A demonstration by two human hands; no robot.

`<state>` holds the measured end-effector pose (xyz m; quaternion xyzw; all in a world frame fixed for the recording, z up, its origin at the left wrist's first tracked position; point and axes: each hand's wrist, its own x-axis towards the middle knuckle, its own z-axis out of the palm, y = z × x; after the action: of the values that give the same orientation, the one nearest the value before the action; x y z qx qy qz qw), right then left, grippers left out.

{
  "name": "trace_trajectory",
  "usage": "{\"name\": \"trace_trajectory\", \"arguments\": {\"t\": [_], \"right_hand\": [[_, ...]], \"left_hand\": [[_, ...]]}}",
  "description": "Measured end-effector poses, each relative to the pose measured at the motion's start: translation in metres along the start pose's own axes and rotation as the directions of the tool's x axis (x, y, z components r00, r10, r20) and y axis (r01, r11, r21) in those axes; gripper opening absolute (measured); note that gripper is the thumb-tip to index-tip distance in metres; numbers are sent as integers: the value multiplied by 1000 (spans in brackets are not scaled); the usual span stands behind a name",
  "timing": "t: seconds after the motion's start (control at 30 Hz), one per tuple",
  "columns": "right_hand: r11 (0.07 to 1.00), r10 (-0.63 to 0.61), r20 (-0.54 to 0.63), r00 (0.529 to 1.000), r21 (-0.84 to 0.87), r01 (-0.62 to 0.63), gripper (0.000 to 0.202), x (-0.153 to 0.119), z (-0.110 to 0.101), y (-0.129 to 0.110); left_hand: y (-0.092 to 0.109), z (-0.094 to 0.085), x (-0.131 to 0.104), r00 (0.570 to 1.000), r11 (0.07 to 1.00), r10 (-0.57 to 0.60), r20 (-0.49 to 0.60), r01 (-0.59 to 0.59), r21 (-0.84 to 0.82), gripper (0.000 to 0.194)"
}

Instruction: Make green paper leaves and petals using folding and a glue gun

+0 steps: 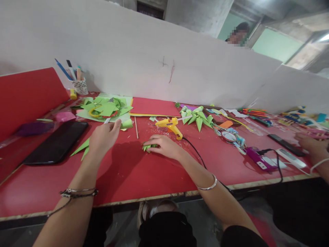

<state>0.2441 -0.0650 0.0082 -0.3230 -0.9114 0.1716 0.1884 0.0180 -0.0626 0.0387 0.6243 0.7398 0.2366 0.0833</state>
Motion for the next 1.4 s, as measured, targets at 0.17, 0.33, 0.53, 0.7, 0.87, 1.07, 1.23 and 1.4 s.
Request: {"name": "trace_trajectory", "arguments": {"t": [0.17,0.33,0.53,0.7,0.87,1.07,1.23,1.4], "right_hand": [[1000,-15,-21,1000,23,16,25,0,0,0],[999,10,-24,1000,50,-9,23,0,0,0],[993,19,-68,998,115,-11,23,-1,-2,-2],[988,18,-132,991,154,3,23,-2,-6,-5],[981,33,-193,981,192,5,20,-2,-8,-7],[971,53,-258,965,237,10,22,-2,-7,-8],[965,55,-337,940,259,37,21,-1,-6,-6],[967,69,-398,915,251,36,19,-1,-9,-9]], "left_hand": [[0,0,-1,1000,1000,2,5,-2,1,44],[0,0,0,1000,1000,9,9,-9,-3,43],[-2,6,2,999,991,30,29,-26,-131,44],[-4,12,3,995,961,65,73,-43,-272,44],[-5,12,4,989,951,104,107,-67,-302,45],[3,5,-4,952,941,224,207,-156,-299,46],[8,3,-8,900,909,339,275,-237,-343,46],[6,4,-7,901,902,327,283,-209,-378,46]]}}
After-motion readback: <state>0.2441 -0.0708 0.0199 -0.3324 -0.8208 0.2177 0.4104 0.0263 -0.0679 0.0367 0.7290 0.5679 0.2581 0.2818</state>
